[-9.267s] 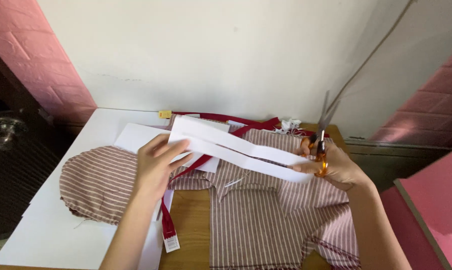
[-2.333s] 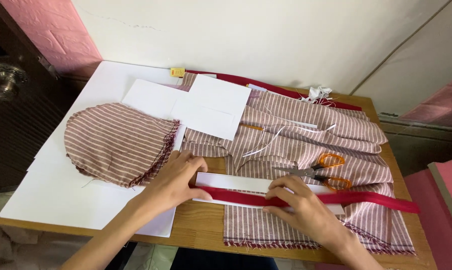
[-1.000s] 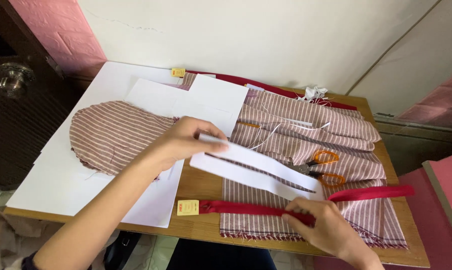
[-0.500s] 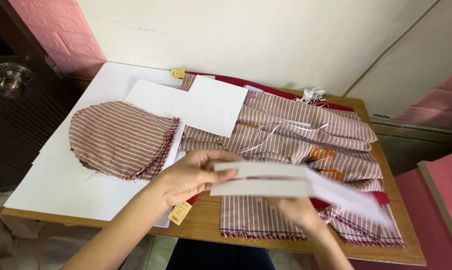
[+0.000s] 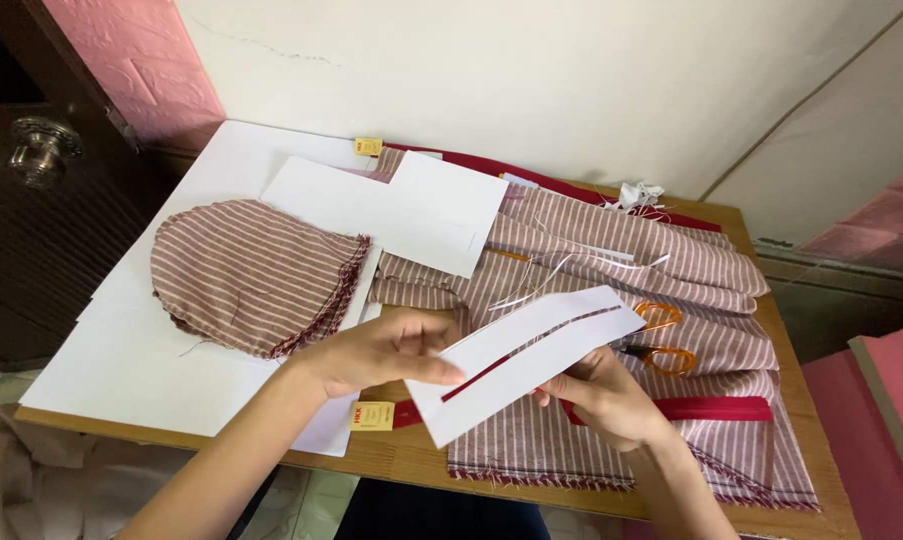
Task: Cutting a slit in a paper template with scissors and aligning it with fabric components on a work table.
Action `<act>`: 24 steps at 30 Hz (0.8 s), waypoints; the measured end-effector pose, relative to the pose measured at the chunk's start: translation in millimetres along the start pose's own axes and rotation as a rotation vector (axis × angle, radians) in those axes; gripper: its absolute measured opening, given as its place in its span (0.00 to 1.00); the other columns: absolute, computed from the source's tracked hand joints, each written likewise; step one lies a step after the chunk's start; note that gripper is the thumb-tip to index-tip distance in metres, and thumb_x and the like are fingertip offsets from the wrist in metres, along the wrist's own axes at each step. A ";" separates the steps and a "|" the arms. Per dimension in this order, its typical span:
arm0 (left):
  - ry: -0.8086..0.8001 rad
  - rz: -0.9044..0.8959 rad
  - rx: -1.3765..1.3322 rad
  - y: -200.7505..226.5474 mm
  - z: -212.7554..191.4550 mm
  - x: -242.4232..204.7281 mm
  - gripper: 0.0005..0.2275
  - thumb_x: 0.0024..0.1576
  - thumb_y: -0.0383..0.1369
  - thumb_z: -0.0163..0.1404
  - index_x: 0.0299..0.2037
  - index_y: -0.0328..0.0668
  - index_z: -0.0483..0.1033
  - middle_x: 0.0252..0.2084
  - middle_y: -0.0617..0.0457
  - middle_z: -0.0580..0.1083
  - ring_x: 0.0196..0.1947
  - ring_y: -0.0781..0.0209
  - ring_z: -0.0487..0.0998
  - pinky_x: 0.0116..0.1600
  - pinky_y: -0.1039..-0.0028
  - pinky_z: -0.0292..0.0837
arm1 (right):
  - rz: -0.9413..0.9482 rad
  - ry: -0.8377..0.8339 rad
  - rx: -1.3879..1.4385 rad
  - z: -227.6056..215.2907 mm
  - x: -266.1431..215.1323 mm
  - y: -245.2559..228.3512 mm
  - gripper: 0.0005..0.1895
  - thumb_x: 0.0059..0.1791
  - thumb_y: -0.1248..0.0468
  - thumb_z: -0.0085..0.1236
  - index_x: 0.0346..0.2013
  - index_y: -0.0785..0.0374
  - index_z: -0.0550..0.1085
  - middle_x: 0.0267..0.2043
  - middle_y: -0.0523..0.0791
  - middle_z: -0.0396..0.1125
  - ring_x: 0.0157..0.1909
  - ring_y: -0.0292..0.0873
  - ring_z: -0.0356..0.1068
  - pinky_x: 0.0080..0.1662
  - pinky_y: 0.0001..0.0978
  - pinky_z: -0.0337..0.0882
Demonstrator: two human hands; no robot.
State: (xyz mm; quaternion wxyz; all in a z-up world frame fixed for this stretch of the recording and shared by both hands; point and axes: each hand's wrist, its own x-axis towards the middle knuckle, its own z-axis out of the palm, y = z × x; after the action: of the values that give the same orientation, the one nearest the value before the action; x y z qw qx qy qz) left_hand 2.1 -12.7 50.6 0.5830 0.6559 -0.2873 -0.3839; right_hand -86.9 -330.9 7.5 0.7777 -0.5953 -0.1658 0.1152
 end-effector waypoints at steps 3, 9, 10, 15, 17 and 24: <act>-0.351 0.195 -0.199 -0.9 -5.9 6.4 0.17 0.58 0.34 0.64 0.55 0.37 0.79 0.55 0.47 0.83 0.53 0.52 0.87 0.53 0.68 0.89 | 0.083 0.049 -0.265 -13.3 -0.3 3.7 0.11 0.51 0.74 0.63 0.49 0.70 0.81 0.43 0.52 0.80 0.40 0.48 0.79 0.43 0.38 0.83; -0.236 0.067 -0.147 7.4 -2.4 8.4 0.16 0.52 0.34 0.68 0.44 0.40 0.74 0.49 0.42 0.84 0.45 0.50 0.88 0.41 0.74 0.88 | 0.129 -0.241 0.161 -42.9 -11.8 25.6 0.25 0.55 0.64 0.65 0.67 0.67 0.72 0.68 0.56 0.70 0.71 0.59 0.68 0.72 0.56 0.71; -0.222 0.072 -0.196 7.8 -4.0 8.8 0.18 0.53 0.32 0.67 0.48 0.39 0.74 0.50 0.39 0.85 0.45 0.49 0.88 0.41 0.71 0.89 | -0.001 -0.247 0.195 -39.6 -12.8 20.1 0.26 0.54 0.71 0.65 0.67 0.66 0.71 0.68 0.55 0.70 0.71 0.59 0.69 0.71 0.54 0.71; -0.089 -0.016 -0.081 21.7 -4.0 0.7 0.11 0.57 0.33 0.64 0.46 0.39 0.83 0.41 0.51 0.85 0.38 0.65 0.83 0.43 0.80 0.74 | -0.119 -0.235 0.249 -7.8 -12.6 -16.6 0.41 0.59 0.41 0.70 0.74 0.62 0.63 0.67 0.53 0.68 0.58 0.49 0.70 0.55 0.44 0.71; 0.004 -0.130 -0.020 22.2 -4.2 2.7 0.14 0.52 0.29 0.66 0.47 0.35 0.83 0.47 0.44 0.87 0.46 0.53 0.88 0.46 0.73 0.83 | -0.106 -0.118 0.341 -12.3 -19.4 -14.2 0.41 0.57 0.38 0.72 0.71 0.62 0.66 0.66 0.54 0.69 0.59 0.52 0.71 0.52 0.43 0.76; 0.105 -0.188 0.009 31.0 -2.1 -1.6 0.12 0.51 0.34 0.67 0.43 0.40 0.89 0.46 0.51 0.88 0.49 0.59 0.87 0.64 0.70 0.78 | 0.212 0.482 0.011 -19.5 -25.3 -22.4 0.25 0.40 0.74 0.71 0.51 0.69 0.73 0.51 0.57 0.78 0.61 0.62 0.77 0.65 0.60 0.78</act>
State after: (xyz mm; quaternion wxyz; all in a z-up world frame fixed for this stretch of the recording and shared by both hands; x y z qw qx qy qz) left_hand 5.2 -15.0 81.5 0.5556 0.7020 -0.1953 -0.4005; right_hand -102.9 -363.7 21.5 0.7815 -0.6155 0.0883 0.0518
